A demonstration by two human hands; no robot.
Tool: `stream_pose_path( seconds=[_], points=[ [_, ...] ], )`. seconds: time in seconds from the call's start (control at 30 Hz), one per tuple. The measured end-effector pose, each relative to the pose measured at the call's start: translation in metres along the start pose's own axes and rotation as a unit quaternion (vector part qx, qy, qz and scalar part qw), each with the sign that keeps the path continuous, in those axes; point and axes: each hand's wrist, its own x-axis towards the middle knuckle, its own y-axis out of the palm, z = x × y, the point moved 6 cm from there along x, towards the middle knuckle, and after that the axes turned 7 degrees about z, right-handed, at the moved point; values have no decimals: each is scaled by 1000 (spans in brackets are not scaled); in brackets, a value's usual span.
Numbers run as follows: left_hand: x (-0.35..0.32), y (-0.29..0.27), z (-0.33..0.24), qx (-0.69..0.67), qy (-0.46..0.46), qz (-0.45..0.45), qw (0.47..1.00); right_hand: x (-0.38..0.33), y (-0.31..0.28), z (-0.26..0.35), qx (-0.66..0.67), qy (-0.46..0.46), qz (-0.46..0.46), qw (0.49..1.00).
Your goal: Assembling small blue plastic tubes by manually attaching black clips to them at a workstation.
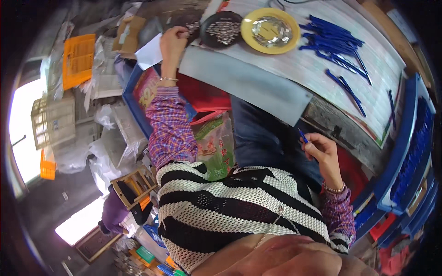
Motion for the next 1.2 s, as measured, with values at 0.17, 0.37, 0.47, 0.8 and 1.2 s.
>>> stream_pose_path(
  seconds=[0.17, 0.37, 0.47, 0.8, 1.2],
  points=[
    [3, -1, 1, -89, -33, 13, 995, -1, -3, 3, 29, -9, -16, 999],
    [3, -11, 0, -115, -18, -14, 993, -2, -6, 8, -25, -27, -9, 999],
    [-1, -15, -10, -322, -88, -9, 943, -6, -10, 26, -157, -137, -59, 976],
    [-130, 26, -249, -642, -47, 461, 611, -28, -1, 59, -464, -390, -169, 777],
    [-182, 46, -306, -568, -5, 597, 567, -46, -2, 57, -544, -460, -179, 679]
  ],
)
